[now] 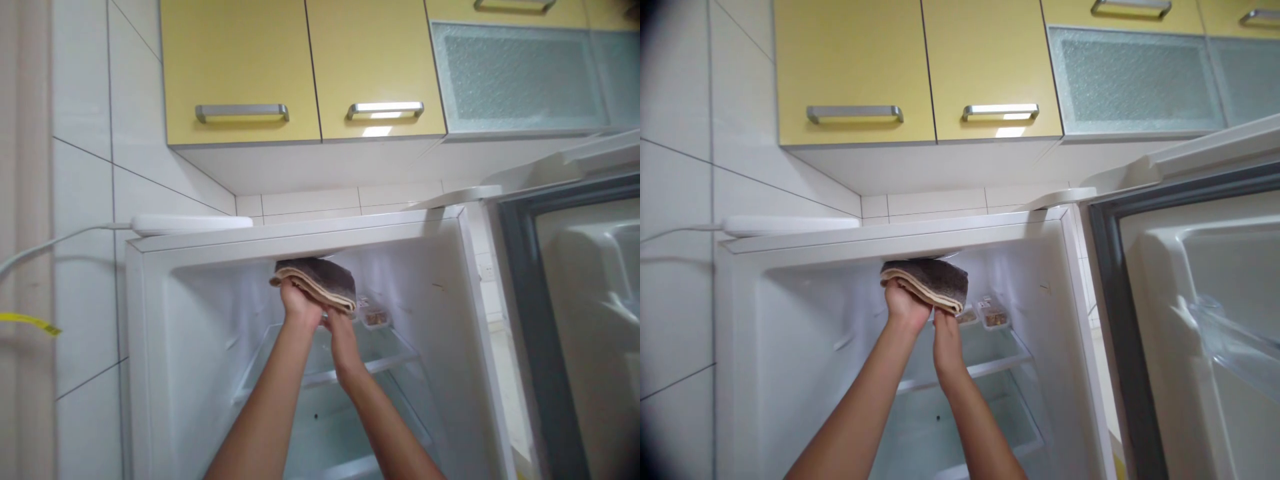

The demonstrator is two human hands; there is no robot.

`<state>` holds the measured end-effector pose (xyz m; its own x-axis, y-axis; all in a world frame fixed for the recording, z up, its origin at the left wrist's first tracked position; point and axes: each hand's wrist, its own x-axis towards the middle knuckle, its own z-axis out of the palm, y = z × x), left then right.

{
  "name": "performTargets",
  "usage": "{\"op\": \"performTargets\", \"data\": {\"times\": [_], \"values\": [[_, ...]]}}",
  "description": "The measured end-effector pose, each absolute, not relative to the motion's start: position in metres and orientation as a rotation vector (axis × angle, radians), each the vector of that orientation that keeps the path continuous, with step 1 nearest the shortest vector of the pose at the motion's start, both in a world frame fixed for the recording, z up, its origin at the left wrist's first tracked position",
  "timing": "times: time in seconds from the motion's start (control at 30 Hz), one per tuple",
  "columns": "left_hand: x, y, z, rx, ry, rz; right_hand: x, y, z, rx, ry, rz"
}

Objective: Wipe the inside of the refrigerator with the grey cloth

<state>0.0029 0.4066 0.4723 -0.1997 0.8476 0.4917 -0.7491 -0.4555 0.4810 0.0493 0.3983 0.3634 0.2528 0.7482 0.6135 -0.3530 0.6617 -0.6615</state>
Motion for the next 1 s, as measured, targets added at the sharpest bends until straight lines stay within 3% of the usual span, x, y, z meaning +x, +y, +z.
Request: {"op": "performTargets", "data": {"times": [0.23,0.43,0.57,0.73,1.0], "values": [[-0.034,0.426,0.437,1.452,0.664,1.782,0.058,0.436,0.435,-0.101,-0.677,1.075],[-0.089,0.421,0.381,2.283,1.427,1.136,0.102,0.393,0.463,0.273,-0.619,1.175],[-0.124,0.422,0.343,2.426,1.992,0.819,0.126,0.368,0.463,0.305,-0.636,1.064],[-0.132,0.425,0.329,2.459,2.081,0.807,0.127,0.387,0.482,0.332,-0.588,0.964],[-0.127,0.424,0.326,2.439,2.086,0.780,0.135,0.513,0.504,0.296,-0.632,1.023]]}}
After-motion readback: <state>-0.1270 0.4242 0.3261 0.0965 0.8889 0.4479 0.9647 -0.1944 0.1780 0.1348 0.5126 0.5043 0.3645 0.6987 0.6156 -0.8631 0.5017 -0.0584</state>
